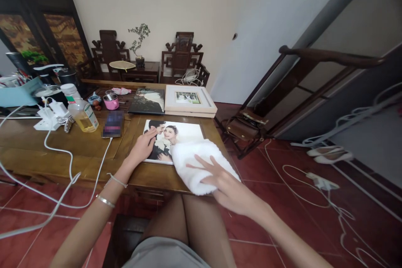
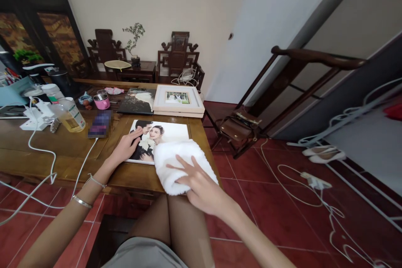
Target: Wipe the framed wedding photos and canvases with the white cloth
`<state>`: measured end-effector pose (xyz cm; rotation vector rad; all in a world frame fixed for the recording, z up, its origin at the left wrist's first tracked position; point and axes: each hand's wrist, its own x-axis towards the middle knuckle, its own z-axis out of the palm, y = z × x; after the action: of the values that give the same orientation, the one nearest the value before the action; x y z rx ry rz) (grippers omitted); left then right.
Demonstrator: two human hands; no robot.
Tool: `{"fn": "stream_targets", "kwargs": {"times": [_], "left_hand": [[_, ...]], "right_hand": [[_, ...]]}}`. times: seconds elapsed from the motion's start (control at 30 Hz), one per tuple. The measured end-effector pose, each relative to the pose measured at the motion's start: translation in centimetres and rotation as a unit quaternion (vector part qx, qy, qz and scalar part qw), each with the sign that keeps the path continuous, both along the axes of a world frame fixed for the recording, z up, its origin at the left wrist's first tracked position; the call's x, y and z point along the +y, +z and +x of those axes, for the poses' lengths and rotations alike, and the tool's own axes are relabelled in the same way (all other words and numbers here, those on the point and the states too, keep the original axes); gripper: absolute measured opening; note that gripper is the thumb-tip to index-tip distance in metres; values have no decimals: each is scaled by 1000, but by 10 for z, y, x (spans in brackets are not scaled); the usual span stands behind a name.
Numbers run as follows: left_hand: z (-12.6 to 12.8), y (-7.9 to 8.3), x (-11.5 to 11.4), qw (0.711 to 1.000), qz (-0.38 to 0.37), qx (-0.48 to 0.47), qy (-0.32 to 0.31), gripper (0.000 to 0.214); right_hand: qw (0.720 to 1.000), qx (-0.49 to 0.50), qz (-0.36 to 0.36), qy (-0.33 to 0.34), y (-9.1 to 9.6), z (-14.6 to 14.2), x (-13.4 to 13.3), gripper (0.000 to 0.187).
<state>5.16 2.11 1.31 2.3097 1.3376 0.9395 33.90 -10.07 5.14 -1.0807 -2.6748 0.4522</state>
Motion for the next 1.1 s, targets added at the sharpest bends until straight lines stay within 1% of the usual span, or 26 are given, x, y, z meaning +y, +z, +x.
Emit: {"fn": "stream_targets", "kwargs": {"times": [0.07, 0.2, 0.27, 0.33, 0.37, 0.43, 0.5, 0.57, 0.7, 0.77, 0.8, 0.83, 0.9, 0.97, 1.1], "left_hand": [[0, 0, 1, 1000, -2, 2, 1, 42], [-2, 0, 1, 1000, -5, 4, -1, 41], [-3, 0, 1, 1000, -3, 3, -3, 41], [-3, 1, 1, 1000, 0, 1, -1, 41], [-3, 1, 1, 1000, 1, 0, 3, 41], [-2, 2, 0, 1000, 1, 0, 9, 40], [-2, 2, 0, 1000, 0, 2, 14, 40], [-1, 2, 0, 1000, -3, 6, 17, 41], [0, 2, -1, 1000, -3, 7, 11, 43], [0, 2, -1, 1000, -3, 8, 6, 43], [0, 1, 0, 1000, -3, 9, 4, 43], [-1, 1, 0, 1000, -3, 10, 3, 43], [-1, 0, 1, 1000, -2, 11, 2, 44], [-2, -1, 2, 1000, -2, 14, -3, 43], [-3, 0, 3, 1000, 1, 10, -9, 42]], "right_hand": [[1000, 14, 9, -23, -3, 2, 24, 63], [993, 14, 40, -106, -10, -1, 102, 56], [991, 4, 39, -126, -10, -6, 138, 54], [989, 3, 40, -139, -8, -12, 162, 54], [989, 5, 42, -145, -7, -15, 168, 55], [987, 6, 46, -152, -6, -20, 166, 55], [987, -1, 47, -150, -5, -25, 147, 55], [990, -12, 43, -130, -5, -28, 113, 56], [998, -24, 20, -51, 0, -33, 35, 64], [999, -31, 9, -13, 3, -34, 10, 64], [999, -35, 4, -1, 5, -35, 5, 64], [999, -36, 0, 5, 6, -35, 5, 63], [999, -33, -4, -7, 8, -37, 21, 62], [999, -35, 0, -38, 7, -40, 53, 61], [993, -60, 28, -103, 7, -59, 129, 58]]}}
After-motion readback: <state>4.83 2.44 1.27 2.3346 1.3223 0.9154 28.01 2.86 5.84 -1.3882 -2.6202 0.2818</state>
